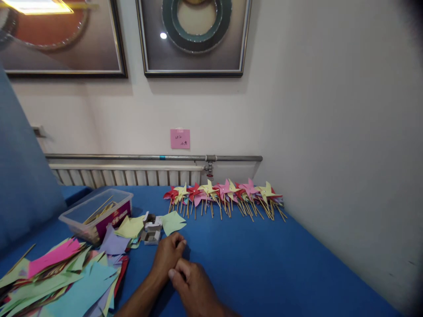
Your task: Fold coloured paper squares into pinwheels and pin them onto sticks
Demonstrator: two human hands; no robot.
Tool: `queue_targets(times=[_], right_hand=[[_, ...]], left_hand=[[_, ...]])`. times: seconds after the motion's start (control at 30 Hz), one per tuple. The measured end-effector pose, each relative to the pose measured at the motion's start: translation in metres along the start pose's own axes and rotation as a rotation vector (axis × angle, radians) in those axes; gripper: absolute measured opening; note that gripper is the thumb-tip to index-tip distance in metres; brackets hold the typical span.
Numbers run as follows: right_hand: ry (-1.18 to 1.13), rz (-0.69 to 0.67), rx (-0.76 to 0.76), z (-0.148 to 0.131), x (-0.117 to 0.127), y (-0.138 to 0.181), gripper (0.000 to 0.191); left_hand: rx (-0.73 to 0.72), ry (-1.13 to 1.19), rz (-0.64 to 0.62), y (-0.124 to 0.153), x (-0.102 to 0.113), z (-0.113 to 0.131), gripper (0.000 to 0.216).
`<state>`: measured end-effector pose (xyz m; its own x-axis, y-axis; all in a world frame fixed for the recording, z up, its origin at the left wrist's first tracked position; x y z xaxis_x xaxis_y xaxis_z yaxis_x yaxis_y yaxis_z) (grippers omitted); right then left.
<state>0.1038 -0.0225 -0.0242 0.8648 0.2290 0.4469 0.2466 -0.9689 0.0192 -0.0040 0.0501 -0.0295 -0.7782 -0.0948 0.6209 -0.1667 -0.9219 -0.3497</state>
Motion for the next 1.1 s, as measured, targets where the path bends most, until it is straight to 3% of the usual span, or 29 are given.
queue_targets(times=[1.1], right_hand=[[0.043,0.021,-0.043,0.0056,-0.0028,-0.0012,0.024]], left_hand=[[-0.012,-0.006,-0.003,-0.0008,0.0007,0.0007,0.015]])
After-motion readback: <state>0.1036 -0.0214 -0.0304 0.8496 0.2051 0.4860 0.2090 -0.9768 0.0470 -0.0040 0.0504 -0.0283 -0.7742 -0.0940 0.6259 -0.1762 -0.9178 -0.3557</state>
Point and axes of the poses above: each hand's wrist, its own y-axis away from the middle knuckle, its own x-axis out of the back of the hand, z = x × y, the point moved 4 cm from there along -y, towards the middle knuckle, and after that the axes turned 13 degrees about -x, right-handed, at the moved point
